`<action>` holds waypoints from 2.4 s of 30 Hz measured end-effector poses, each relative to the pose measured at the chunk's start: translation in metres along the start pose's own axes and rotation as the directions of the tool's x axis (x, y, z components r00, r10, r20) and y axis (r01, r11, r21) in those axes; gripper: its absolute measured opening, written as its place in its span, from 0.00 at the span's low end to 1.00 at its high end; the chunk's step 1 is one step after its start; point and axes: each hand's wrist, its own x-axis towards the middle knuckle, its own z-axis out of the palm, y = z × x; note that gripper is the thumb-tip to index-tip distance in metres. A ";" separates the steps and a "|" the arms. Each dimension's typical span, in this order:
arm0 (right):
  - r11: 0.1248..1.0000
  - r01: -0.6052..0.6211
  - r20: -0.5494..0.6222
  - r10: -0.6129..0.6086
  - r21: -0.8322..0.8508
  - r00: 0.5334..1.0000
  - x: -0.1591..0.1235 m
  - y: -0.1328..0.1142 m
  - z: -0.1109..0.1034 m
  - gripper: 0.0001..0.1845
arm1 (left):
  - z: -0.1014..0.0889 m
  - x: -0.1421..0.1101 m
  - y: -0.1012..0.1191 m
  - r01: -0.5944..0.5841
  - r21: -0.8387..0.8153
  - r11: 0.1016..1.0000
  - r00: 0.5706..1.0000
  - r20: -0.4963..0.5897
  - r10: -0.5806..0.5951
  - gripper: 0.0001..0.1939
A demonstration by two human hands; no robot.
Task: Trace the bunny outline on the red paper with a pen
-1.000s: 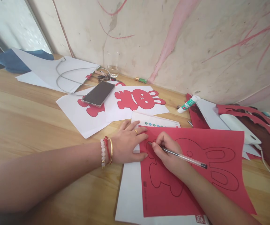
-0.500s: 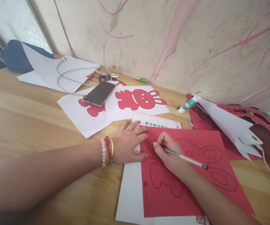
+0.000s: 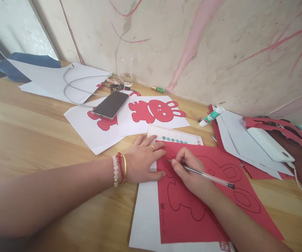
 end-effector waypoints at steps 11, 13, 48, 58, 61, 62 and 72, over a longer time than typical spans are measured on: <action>1.000 -0.005 0.021 0.006 -0.028 1.000 -0.001 -0.001 -0.001 0.13 | -0.001 0.001 0.000 -0.005 0.006 1.000 1.000 0.002 0.005 0.21; 0.999 -0.008 0.035 0.009 -0.031 0.999 -0.002 -0.001 -0.002 0.13 | -0.001 0.000 0.000 -0.003 0.007 1.000 1.000 0.007 0.003 0.21; 1.000 -0.011 0.074 0.012 -0.020 0.997 0.000 -0.002 -0.003 0.14 | 0.002 0.000 -0.001 -0.002 0.001 1.000 1.000 -0.012 0.002 0.21; 0.999 -0.034 0.076 0.035 -0.016 0.996 0.000 0.000 -0.003 0.13 | 0.001 0.000 0.000 -0.002 -0.004 1.000 1.000 -0.009 0.001 0.21; 1.000 -0.010 0.048 0.010 0.008 0.999 0.000 -0.002 -0.004 0.13 | 0.001 0.000 -0.001 0.001 0.001 1.000 1.000 -0.005 -0.001 0.22; 1.000 -0.001 0.025 0.001 0.015 1.000 0.001 -0.003 -0.003 0.13 | 0.001 0.000 -0.001 0.001 0.001 1.000 1.000 -0.002 -0.001 0.22; 1.000 0.018 -0.051 -0.019 -0.025 0.999 0.001 -0.002 -0.001 0.13 | 0.002 0.001 -0.001 -0.001 0.001 1.000 1.000 0.002 0.001 0.22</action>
